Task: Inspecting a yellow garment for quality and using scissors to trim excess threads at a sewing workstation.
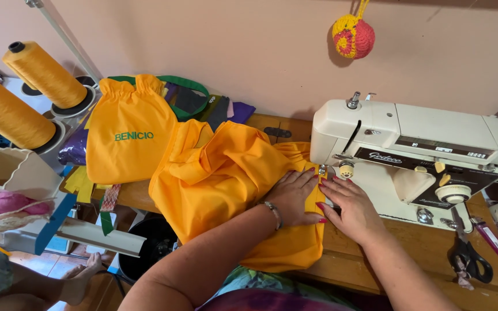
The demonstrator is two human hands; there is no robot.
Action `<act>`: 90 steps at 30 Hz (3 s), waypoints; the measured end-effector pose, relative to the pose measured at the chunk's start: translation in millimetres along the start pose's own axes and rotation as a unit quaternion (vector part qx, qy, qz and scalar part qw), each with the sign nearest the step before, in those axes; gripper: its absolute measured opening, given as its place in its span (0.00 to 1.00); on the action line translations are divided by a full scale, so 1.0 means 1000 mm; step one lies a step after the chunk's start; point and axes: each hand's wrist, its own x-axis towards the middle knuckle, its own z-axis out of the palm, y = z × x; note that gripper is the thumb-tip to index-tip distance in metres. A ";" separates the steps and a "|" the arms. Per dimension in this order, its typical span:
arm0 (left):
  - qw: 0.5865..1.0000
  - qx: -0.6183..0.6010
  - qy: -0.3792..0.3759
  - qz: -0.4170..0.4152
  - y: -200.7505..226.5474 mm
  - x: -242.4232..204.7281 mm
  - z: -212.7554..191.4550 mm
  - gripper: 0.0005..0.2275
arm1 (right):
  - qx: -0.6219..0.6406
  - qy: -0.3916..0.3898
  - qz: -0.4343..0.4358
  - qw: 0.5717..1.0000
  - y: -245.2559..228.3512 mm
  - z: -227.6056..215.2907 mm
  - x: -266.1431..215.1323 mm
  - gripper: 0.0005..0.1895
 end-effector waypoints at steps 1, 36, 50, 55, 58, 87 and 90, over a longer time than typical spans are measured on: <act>1.000 0.003 0.001 -0.004 0.000 0.001 -0.001 0.48 | 0.003 0.003 0.000 1.000 0.000 0.000 0.000 0.25; 0.996 0.008 0.078 0.041 -0.041 0.067 0.005 0.53 | 0.029 0.087 -0.054 0.994 0.024 0.027 -0.005 0.23; 0.991 -0.034 0.113 0.070 -0.047 0.087 -0.002 0.50 | 0.073 0.130 -0.026 0.989 0.035 0.038 -0.002 0.19; 0.988 -0.001 0.134 0.070 -0.055 0.100 0.003 0.50 | 0.073 0.117 0.012 0.990 0.029 0.030 -0.003 0.18; 0.986 -0.004 0.148 0.072 -0.058 0.105 0.002 0.50 | 0.073 0.110 0.031 0.991 0.029 0.031 -0.001 0.16; 0.888 0.036 0.386 0.247 0.012 -0.211 0.009 0.09 | 0.846 -0.105 0.311 0.421 -0.178 0.016 -0.052 0.13; 0.890 0.076 0.363 0.266 0.016 -0.205 0.020 0.08 | 0.805 -0.045 0.341 0.482 -0.185 0.022 -0.056 0.14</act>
